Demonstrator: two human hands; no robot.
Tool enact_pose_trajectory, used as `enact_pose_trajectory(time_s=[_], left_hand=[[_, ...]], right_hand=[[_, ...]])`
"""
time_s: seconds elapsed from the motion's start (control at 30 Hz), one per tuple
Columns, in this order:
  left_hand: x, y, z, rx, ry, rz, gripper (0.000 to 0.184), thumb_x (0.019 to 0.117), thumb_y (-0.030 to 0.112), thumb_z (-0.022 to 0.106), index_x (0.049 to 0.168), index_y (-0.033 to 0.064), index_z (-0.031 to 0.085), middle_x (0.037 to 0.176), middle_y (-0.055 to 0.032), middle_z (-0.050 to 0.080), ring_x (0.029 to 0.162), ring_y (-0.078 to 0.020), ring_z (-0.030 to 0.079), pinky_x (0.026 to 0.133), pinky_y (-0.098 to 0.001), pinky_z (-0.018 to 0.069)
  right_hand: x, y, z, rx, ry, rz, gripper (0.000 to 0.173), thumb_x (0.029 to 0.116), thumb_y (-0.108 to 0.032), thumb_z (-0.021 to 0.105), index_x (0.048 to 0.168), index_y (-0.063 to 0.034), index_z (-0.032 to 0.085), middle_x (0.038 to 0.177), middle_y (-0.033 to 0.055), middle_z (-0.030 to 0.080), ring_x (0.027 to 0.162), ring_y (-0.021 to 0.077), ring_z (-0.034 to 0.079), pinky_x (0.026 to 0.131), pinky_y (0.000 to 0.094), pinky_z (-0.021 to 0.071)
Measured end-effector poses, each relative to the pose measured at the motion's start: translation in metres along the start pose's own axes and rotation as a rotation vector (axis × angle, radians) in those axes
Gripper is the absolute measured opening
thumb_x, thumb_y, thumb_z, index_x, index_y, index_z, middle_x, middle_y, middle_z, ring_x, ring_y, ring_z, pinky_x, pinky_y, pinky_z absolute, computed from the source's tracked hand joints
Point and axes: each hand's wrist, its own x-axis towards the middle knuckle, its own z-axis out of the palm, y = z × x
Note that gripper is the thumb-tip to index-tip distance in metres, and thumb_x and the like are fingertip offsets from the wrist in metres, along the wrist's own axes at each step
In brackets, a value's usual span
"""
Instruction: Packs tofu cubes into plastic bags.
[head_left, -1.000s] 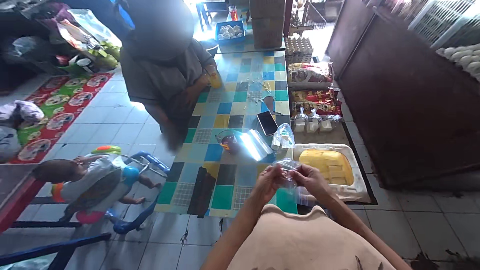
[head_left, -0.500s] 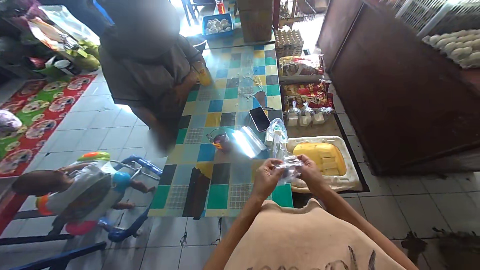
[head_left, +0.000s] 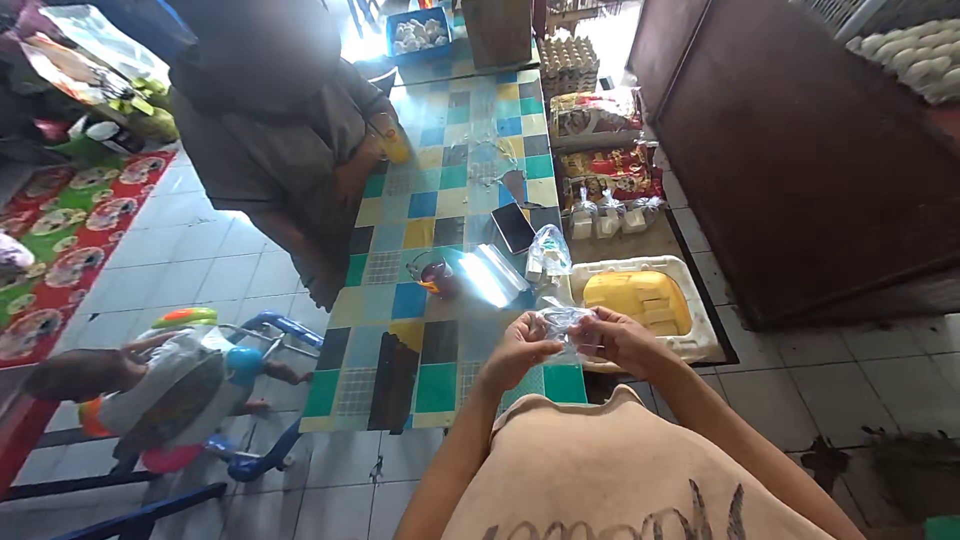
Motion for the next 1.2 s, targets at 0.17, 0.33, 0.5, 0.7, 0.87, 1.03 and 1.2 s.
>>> enact_pose_trajectory(time_s=[0.17,0.33,0.5,0.7,0.87,1.03,1.2], left_hand=[[0.008,-0.006,0.003,-0.105,0.135,-0.109,0.018,0.1099,0.01,0.039,0.103,0.0068,0.055,0.078,0.0023,0.061,0.065,-0.0035,0.059,0.063,-0.0181,0.0526],[0.001,0.008,0.016,-0.362,0.209,-0.116,0.036,0.1092,0.018,0.03,0.092,0.0053,0.059,0.075,-0.0053,0.068,0.069,-0.0152,0.069,0.072,-0.0315,0.0601],[-0.001,0.008,0.024,0.067,0.1,-0.095,0.029,0.0895,-0.013,0.06,0.113,0.0006,0.051,0.087,-0.0031,0.067,0.071,-0.0069,0.065,0.064,-0.0221,0.0557],[0.004,0.009,0.024,-0.088,0.231,-0.155,0.008,0.1041,0.0,0.045,0.104,0.0028,0.053,0.078,-0.002,0.063,0.065,-0.0063,0.062,0.062,-0.0199,0.0546],[0.003,0.015,0.027,-0.441,0.332,-0.117,0.032,0.1073,0.016,0.035,0.084,0.0077,0.056,0.062,-0.0017,0.061,0.054,-0.009,0.063,0.058,-0.0227,0.0574],[-0.001,0.016,0.032,-0.074,0.096,-0.035,0.07,0.0998,-0.005,0.051,0.158,0.0164,0.018,0.1,-0.0092,0.068,0.081,-0.014,0.071,0.078,-0.0299,0.0601],[0.008,0.01,0.043,0.771,0.416,0.152,0.027,0.0921,-0.008,0.057,0.1,0.0066,0.078,0.104,-0.0106,0.064,0.088,-0.0159,0.06,0.078,-0.0318,0.0502]], right_hand=[[-0.003,0.005,0.004,0.196,0.012,0.029,0.022,0.1121,-0.016,0.034,0.115,-0.0047,0.053,0.086,0.0059,0.068,0.074,0.0137,0.069,0.071,0.0298,0.0604],[0.008,0.014,-0.003,-0.471,0.104,-0.154,0.019,0.0984,-0.009,0.066,0.113,0.0022,0.061,0.086,0.0029,0.064,0.07,0.0052,0.06,0.064,0.0228,0.0507],[0.009,0.004,-0.004,-0.06,0.215,-0.007,0.011,0.1063,-0.006,0.049,0.114,0.0006,0.054,0.088,0.0067,0.068,0.071,0.0111,0.067,0.067,0.0266,0.0587],[-0.002,0.0,-0.006,0.343,0.088,0.111,0.031,0.1094,-0.018,0.027,0.11,-0.0054,0.055,0.083,0.0074,0.067,0.07,0.0152,0.069,0.066,0.0307,0.0601],[0.004,0.013,-0.009,0.248,-0.035,-0.092,0.044,0.1018,0.004,0.044,0.143,-0.0117,0.042,0.1,0.01,0.067,0.08,0.0178,0.07,0.076,0.0339,0.0605],[0.008,0.016,-0.009,-0.159,0.281,-0.458,0.024,0.0951,0.013,0.05,0.082,-0.0006,0.066,0.078,0.0003,0.067,0.072,0.0064,0.063,0.071,0.0248,0.056],[0.001,0.009,-0.001,-0.825,0.358,-0.516,0.022,0.0942,-0.001,0.067,0.114,-0.0043,0.078,0.098,0.016,0.068,0.084,0.0218,0.061,0.078,0.0381,0.0524]])
